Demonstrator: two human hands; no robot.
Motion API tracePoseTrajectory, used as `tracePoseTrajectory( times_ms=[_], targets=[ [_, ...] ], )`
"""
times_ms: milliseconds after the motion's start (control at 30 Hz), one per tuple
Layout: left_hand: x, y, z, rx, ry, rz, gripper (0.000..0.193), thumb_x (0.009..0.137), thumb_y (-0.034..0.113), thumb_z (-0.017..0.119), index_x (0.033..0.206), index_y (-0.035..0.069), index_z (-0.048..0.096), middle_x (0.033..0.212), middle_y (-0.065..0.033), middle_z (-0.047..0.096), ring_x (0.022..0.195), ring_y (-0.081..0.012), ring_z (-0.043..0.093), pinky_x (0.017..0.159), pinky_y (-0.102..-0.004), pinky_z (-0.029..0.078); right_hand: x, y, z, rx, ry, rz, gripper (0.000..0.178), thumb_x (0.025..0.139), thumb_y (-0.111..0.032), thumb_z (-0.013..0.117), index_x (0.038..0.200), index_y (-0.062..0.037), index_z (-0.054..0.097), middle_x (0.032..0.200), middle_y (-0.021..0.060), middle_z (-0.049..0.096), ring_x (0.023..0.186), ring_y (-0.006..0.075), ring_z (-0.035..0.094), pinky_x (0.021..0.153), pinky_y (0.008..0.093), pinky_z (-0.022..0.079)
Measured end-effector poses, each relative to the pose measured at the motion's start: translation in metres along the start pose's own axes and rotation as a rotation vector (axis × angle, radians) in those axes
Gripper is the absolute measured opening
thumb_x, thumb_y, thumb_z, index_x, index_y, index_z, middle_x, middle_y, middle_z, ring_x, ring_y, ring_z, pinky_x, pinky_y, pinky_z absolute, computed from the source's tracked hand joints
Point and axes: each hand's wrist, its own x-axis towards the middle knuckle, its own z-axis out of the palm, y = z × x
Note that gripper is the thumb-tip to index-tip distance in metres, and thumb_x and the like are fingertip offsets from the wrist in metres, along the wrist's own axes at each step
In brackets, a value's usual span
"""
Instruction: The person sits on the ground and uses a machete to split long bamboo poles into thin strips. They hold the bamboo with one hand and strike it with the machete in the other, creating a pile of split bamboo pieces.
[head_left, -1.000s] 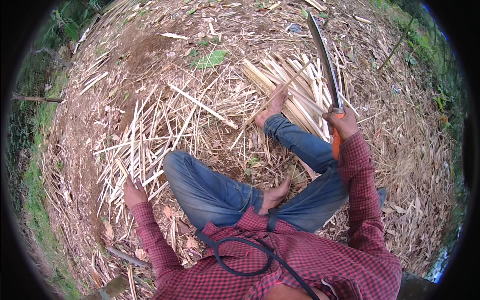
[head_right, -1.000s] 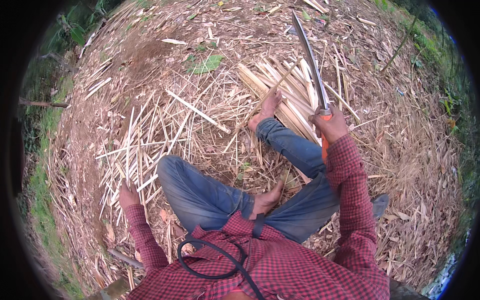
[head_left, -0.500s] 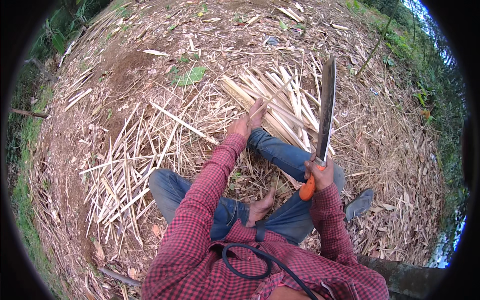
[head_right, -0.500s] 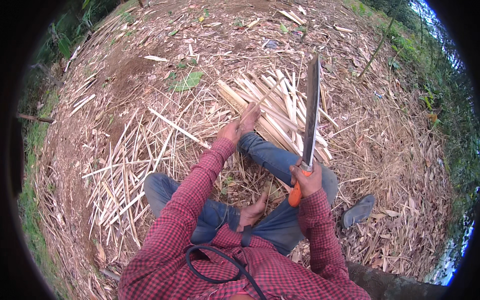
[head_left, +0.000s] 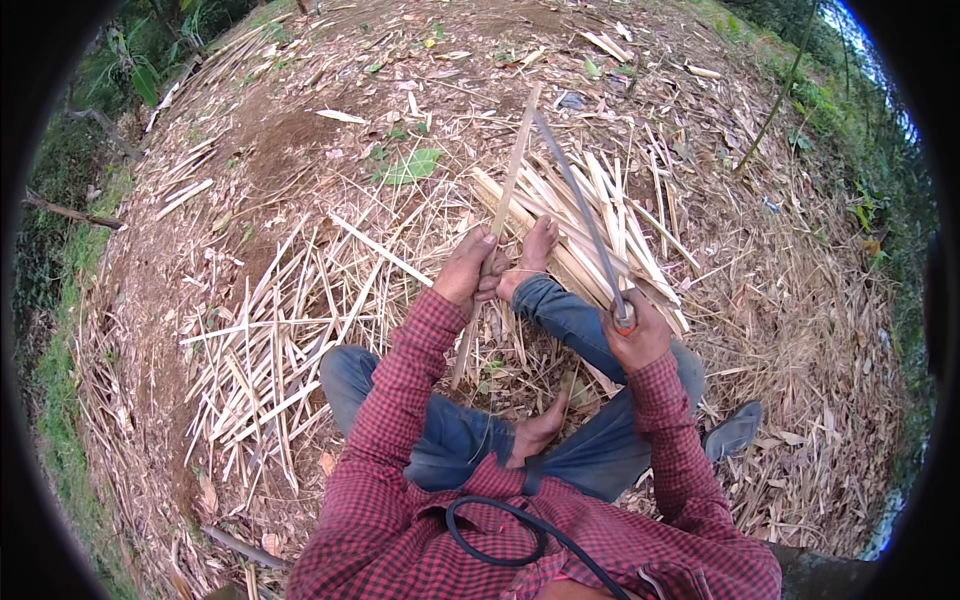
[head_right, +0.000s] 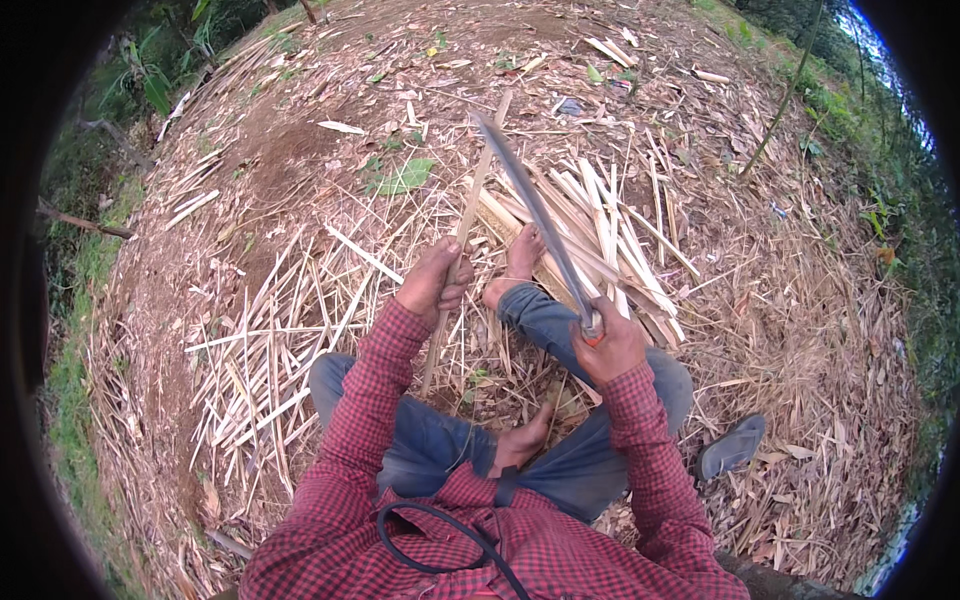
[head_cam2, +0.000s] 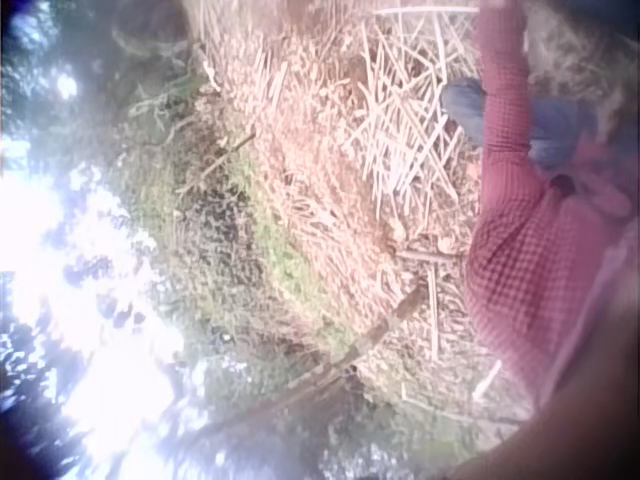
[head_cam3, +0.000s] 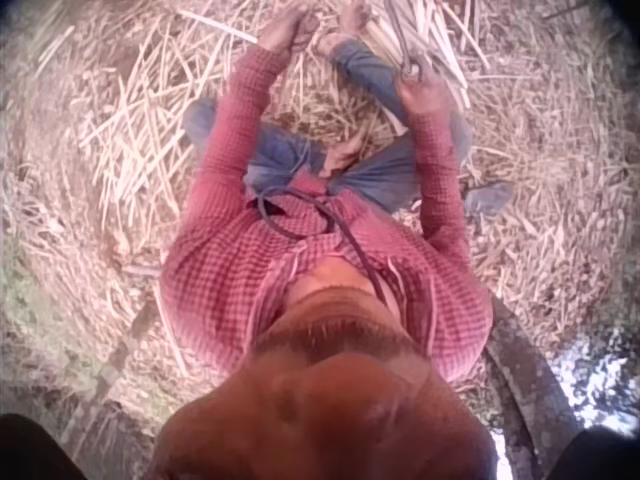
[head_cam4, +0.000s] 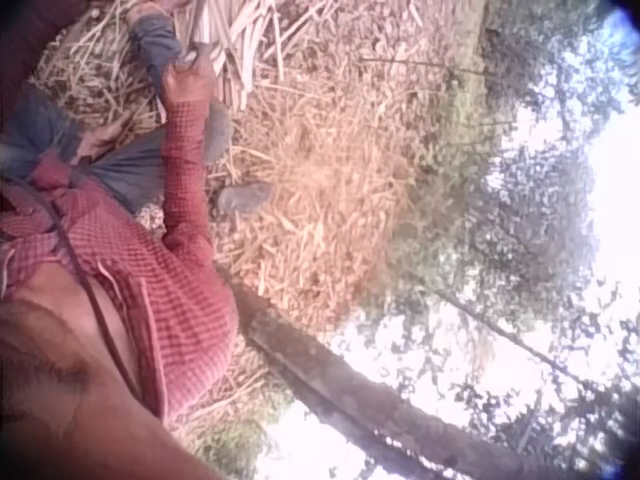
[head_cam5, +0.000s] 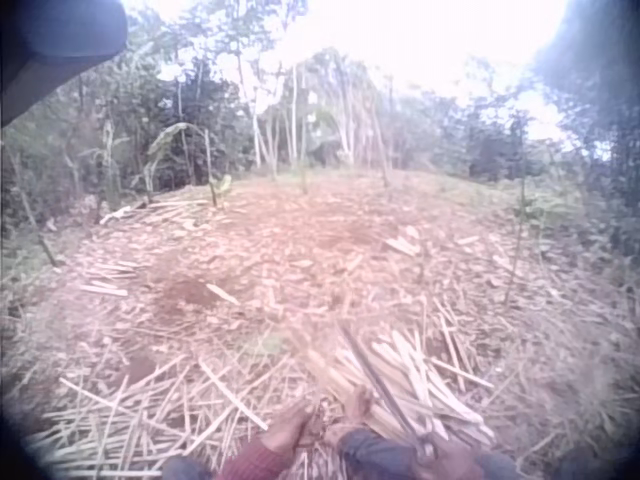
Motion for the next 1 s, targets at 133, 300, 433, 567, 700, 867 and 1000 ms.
tracePoseTrajectory(
  times_ms=[133,300,433,567,700,867,1000],
  targets=[
    [-0.034,-0.006,0.012,-0.059,0.064,-0.012,0.019,0.096,0.021,0.033,0.09,0.007,0.045,0.061,0.0021,0.04,0.039,-0.0049,0.03,0.032,-0.0196,0.025,0.031,-0.012,0.011,-0.116,-0.179,-0.2,0.029,0.068,-0.015,0.068,0.092,-0.0074,0.055,0.074,0.0118,0.059,0.062,0.0286,0.06,0.057,0.0365,0.048],
    [-0.052,0.002,0.013,-0.018,0.094,-0.075,0.016,0.094,0.016,0.033,0.082,0.008,0.04,0.061,0.0016,0.039,0.04,-0.0045,0.03,0.031,-0.0193,0.025,0.054,-0.028,0.026,-0.22,-0.323,-0.41,0.033,0.064,-0.013,0.07,0.091,-0.0054,0.051,0.073,0.0106,0.058,0.067,0.0271,0.061,0.059,0.0355,0.049],
    [-0.069,0.006,0.021,-0.031,0.107,-0.054,0.014,0.094,0.017,0.035,0.086,0.008,0.042,0.062,0.0033,0.037,0.04,-0.0029,0.03,0.032,-0.0178,0.024,0.062,-0.029,0.028,-0.235,-0.323,-0.462,0.034,0.062,-0.011,0.07,0.09,-0.0058,0.051,0.072,0.0099,0.057,0.064,0.0274,0.06,0.059,0.0361,0.05],
    [-0.085,0.011,0.024,-0.054,0.095,-0.057,0.015,0.095,0.018,0.036,0.089,0.007,0.043,0.062,0.0048,0.034,0.042,-0.0019,0.029,0.034,-0.0163,0.023,0.075,-0.043,0.019,-0.307,-0.23,-0.637,0.034,0.057,-0.004,0.065,0.088,-0.0062,0.051,0.073,0.008,0.056,0.067,0.0251,0.06,0.057,0.0357,0.049],
    [-0.098,0.01,0.021,-0.09,0.074,-0.033,0.02,0.096,0.019,0.037,0.104,0.003,0.046,0.064,0.0047,0.035,0.044,-0.0009,0.028,0.035,-0.0152,0.023,0.093,-0.033,0.019,-0.291,-0.184,-0.673,0.033,0.059,-0.005,0.064,0.09,-0.007,0.052,0.075,0.0075,0.057,0.069,0.0261,0.06,0.058,0.0367,0.049],
    [-0.15,0.002,0.011,-0.052,-0.035,-0.08,0.031,0.097,0.02,0.036,0.12,0.001,0.044,0.063,0.0041,0.034,0.044,-0.0017,0.026,0.036,-0.0157,0.023,0.146,0.01,-0.006,-0.473,-0.236,-0.014,0.034,0.073,-0.024,0.061,0.103,-0.009,0.056,0.083,0.0165,0.065,0.081,0.033,0.063,0.072,0.0414,0.05],
    [-0.166,-0.005,0.004,0.002,0.013,-0.089,0.032,0.097,0.023,0.039,0.119,0.002,0.047,0.062,0.004,0.036,0.043,-0.002,0.029,0.037,-0.0161,0.024,0.147,0.039,-0.009,-0.382,-0.126,0.157,0.04,0.071,-0.023,0.062,0.108,-0.0098,0.056,0.086,0.0197,0.064,0.08,0.0352,0.063,0.072,0.0422,0.05]
  ],
)
